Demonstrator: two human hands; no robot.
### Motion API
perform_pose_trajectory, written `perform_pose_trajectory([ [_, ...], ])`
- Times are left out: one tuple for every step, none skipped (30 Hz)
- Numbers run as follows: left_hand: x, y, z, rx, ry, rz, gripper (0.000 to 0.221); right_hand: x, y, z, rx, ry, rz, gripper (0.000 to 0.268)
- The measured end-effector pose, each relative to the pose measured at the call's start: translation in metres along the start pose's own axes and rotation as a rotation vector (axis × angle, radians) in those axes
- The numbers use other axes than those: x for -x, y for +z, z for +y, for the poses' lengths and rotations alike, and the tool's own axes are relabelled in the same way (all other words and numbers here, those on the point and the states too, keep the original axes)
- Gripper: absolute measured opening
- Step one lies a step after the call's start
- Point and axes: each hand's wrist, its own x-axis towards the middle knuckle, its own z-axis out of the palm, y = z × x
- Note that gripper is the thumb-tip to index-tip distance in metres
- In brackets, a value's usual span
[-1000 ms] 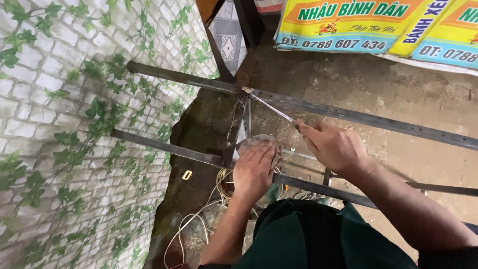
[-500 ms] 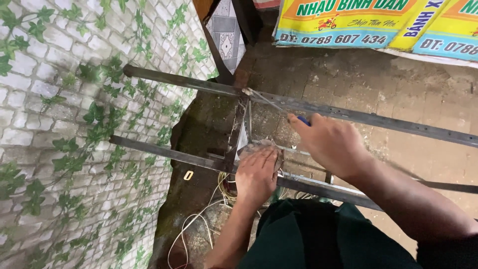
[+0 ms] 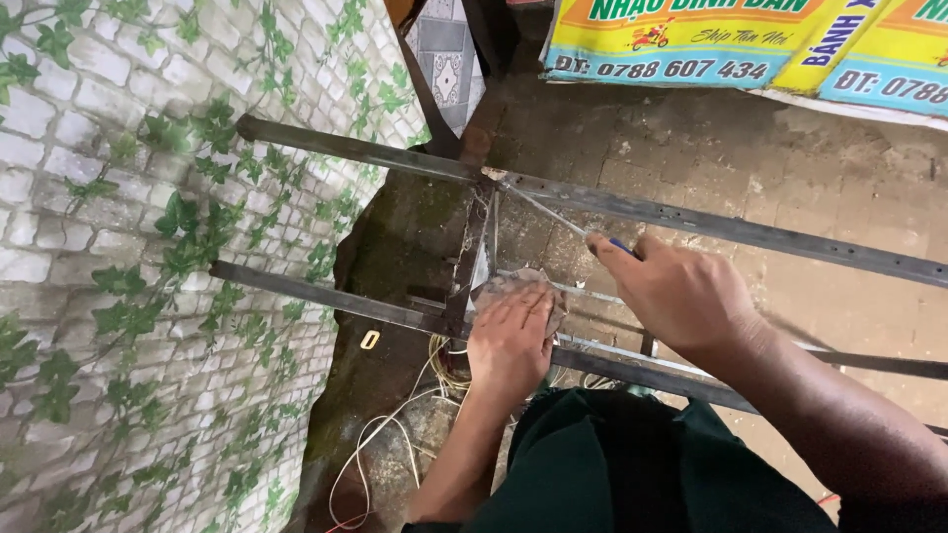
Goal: Cleaning a metal frame by scraping off residue with scissors and wiping it with a cloth.
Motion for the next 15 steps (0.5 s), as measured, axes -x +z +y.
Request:
perform_pose_trajectory([
  [0.001, 0.000, 0.000, -0.001, -0.001, -0.002, 0.036, -0.002, -0.005, -0.001, -0.002, -0.001, -0.001, 0.042],
  [0.001, 0.000, 0.000, -0.001, 0.000, -0.004, 0.037, -0.004, -0.010, -0.001, 0.007, -0.024, -0.028, 0.039],
  [0.001, 0.000, -0.001, -0.001, 0.001, -0.006, 0.038, -0.006, -0.015, -0.002, 0.017, -0.047, -0.055, 0.037],
  [0.003, 0.001, -0.002, -0.002, 0.003, -0.006, 0.038, -0.006, -0.012, 0.000, 0.017, -0.046, -0.053, 0.037],
  [0.005, 0.003, -0.003, 0.003, 0.002, -0.013, 0.037, -0.006, -0.010, 0.002, 0.035, -0.061, -0.047, 0.038],
  [0.007, 0.005, -0.003, 0.007, -0.001, -0.020, 0.036, -0.006, -0.007, 0.004, 0.054, -0.076, -0.042, 0.039],
  [0.008, 0.007, -0.004, 0.007, 0.000, -0.020, 0.036, -0.009, -0.012, 0.004, 0.054, -0.075, -0.041, 0.039],
  [0.010, 0.009, -0.004, -0.001, 0.001, -0.017, 0.034, -0.011, -0.016, 0.004, 0.077, -0.093, -0.024, 0.038],
  [0.011, 0.010, -0.005, -0.008, 0.001, -0.014, 0.033, -0.013, -0.021, 0.004, 0.101, -0.110, -0.008, 0.037],
  [0.011, 0.010, -0.004, -0.007, 0.002, -0.014, 0.033, -0.018, -0.033, 0.002, 0.102, -0.109, -0.008, 0.037],
  [0.010, 0.010, -0.004, -0.005, 0.000, -0.021, 0.033, -0.023, -0.045, -0.001, 0.065, -0.119, -0.086, 0.035],
  [0.009, 0.010, -0.004, -0.003, -0.001, -0.028, 0.032, -0.027, -0.057, -0.003, 0.027, -0.128, -0.164, 0.034],
  [0.008, 0.008, -0.003, -0.003, 0.000, -0.028, 0.032, -0.028, -0.055, -0.005, 0.027, -0.127, -0.164, 0.034],
  [0.007, 0.006, -0.003, -0.005, -0.001, -0.032, 0.031, -0.029, -0.053, -0.006, 0.057, -0.143, -0.145, 0.033],
  [0.005, 0.004, -0.002, -0.008, -0.002, -0.037, 0.030, -0.030, -0.052, -0.008, 0.087, -0.159, -0.126, 0.032],
])
